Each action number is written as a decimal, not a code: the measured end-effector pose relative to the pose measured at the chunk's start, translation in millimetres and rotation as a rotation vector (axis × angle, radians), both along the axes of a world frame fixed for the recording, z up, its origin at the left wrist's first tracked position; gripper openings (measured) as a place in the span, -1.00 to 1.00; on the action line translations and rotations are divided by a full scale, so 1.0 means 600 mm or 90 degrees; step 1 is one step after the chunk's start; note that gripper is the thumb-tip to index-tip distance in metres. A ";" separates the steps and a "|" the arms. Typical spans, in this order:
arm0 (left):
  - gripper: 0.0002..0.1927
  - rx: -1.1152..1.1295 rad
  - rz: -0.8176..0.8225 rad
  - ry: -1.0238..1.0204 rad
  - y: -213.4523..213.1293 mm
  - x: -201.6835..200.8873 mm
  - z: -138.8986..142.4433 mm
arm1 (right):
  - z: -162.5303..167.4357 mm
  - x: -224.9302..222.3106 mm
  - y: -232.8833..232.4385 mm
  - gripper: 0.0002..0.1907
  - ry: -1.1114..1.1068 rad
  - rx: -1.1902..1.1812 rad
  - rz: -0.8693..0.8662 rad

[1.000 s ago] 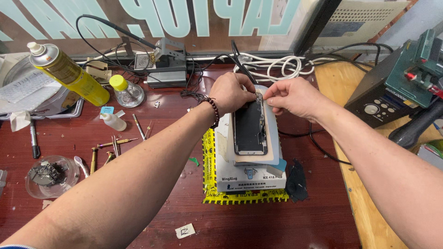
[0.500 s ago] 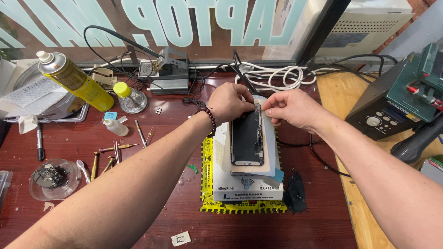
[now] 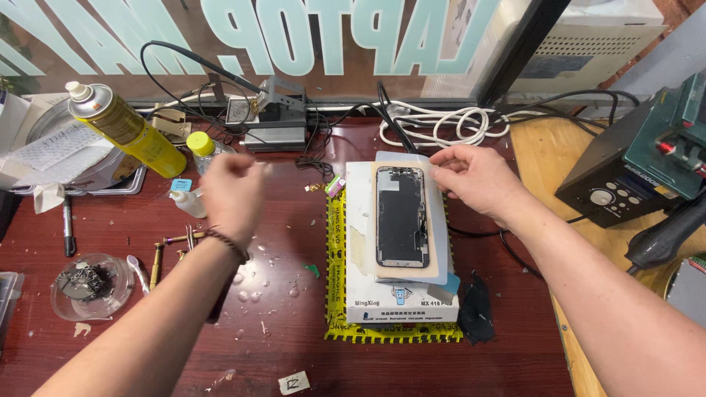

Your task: The person works on a disassembled smartphone at a repair bench, applying liquid from a small bottle onto the phone body, lifting off the old screen, and using a blue electric screwdriver on the device. They then clean the metal frame, press a new screen assembly into place, and wrap the frame in bubble wrap.

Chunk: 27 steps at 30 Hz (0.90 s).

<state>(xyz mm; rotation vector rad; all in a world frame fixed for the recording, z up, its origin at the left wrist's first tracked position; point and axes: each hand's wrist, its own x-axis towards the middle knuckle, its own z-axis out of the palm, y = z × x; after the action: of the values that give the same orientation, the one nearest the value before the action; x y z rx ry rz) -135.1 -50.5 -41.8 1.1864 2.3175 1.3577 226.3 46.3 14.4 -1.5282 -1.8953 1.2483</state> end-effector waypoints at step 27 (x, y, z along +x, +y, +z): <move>-0.55 -0.081 -0.445 0.072 -0.078 0.139 0.132 | -0.019 -0.003 -0.079 -0.84 0.056 -0.088 -0.061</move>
<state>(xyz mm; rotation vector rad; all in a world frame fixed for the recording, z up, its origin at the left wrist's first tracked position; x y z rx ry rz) -51.6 -97.3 37.4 1.8211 1.7342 0.8903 224.4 -1.4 2.9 -1.5851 -1.6911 1.4046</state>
